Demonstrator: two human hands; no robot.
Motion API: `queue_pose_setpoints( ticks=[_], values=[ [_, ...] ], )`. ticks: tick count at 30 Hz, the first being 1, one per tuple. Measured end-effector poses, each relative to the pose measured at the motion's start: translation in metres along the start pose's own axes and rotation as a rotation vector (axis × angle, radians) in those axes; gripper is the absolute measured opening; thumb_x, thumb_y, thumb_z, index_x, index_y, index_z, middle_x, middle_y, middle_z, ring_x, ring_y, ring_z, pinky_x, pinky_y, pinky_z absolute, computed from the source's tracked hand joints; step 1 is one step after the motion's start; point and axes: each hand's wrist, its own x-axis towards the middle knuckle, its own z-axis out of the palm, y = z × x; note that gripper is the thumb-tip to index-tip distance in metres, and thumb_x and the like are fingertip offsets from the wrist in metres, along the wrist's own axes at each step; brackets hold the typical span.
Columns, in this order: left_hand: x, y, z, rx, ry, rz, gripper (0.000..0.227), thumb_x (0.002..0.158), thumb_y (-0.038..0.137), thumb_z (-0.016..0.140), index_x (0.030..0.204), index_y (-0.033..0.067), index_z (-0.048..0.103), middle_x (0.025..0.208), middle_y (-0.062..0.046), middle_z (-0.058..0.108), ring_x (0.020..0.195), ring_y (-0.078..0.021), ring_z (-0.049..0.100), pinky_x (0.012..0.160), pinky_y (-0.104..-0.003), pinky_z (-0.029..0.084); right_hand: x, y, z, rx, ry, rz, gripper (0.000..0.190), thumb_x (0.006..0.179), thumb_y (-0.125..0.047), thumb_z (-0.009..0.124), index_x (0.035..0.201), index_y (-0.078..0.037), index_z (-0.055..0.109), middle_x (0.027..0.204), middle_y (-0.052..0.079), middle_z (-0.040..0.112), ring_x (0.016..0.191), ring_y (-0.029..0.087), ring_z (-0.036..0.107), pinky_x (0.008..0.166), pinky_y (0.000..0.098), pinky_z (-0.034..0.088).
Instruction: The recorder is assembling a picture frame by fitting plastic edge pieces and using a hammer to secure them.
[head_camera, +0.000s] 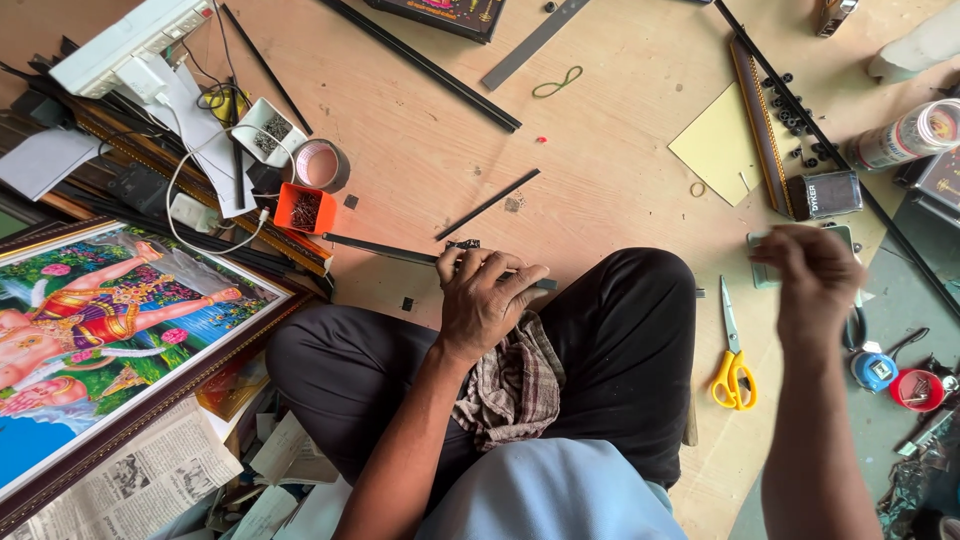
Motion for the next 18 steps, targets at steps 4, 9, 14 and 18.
queue_pose_setpoints(
  ticks=[4,9,14,18],
  values=[
    [0.001,0.0,-0.001,0.034,-0.035,0.001,0.04,0.091,0.061,0.068,0.108,0.0267,0.078,0.09,0.007,0.064,0.094,-0.0172,0.054,0.102,-0.048,0.028,-0.007,-0.018,0.05,-0.108,-0.127,-0.025,0.011,0.105,0.007,0.062,0.112,0.006,0.07,0.104,0.01,0.073,0.094,0.014,0.072,0.093,0.0318,0.062],
    [0.009,0.007,0.0,0.071,0.012,-0.034,0.052,0.086,0.071,0.065,0.092,0.0211,0.078,0.081,0.005,0.062,0.088,-0.0185,0.052,0.098,-0.047,0.028,-0.028,-0.038,0.119,-0.063,-0.273,0.06,0.008,0.102,0.003,0.064,0.106,0.004,0.071,0.098,0.009,0.075,0.092,0.013,0.072,0.089,0.0286,0.06],
    [0.017,0.011,-0.001,0.082,0.042,-0.108,0.045,0.084,0.065,0.072,0.08,0.02,0.075,0.08,0.003,0.063,0.087,-0.0205,0.054,0.099,-0.047,0.029,-0.041,-0.048,0.151,-0.081,-0.415,0.131,0.007,0.099,-0.002,0.07,0.105,0.003,0.071,0.098,0.007,0.074,0.092,0.01,0.069,0.085,0.0247,0.057],
    [0.012,0.005,0.001,0.004,0.057,-0.095,0.036,0.086,0.057,0.079,0.095,0.0224,0.075,0.086,0.006,0.066,0.086,-0.0175,0.053,0.097,-0.044,0.028,-0.049,-0.061,0.176,-0.221,-0.457,0.081,0.007,0.099,-0.006,0.076,0.103,0.0,0.074,0.096,0.005,0.074,0.088,0.008,0.068,0.08,0.023,0.055]
  ],
)
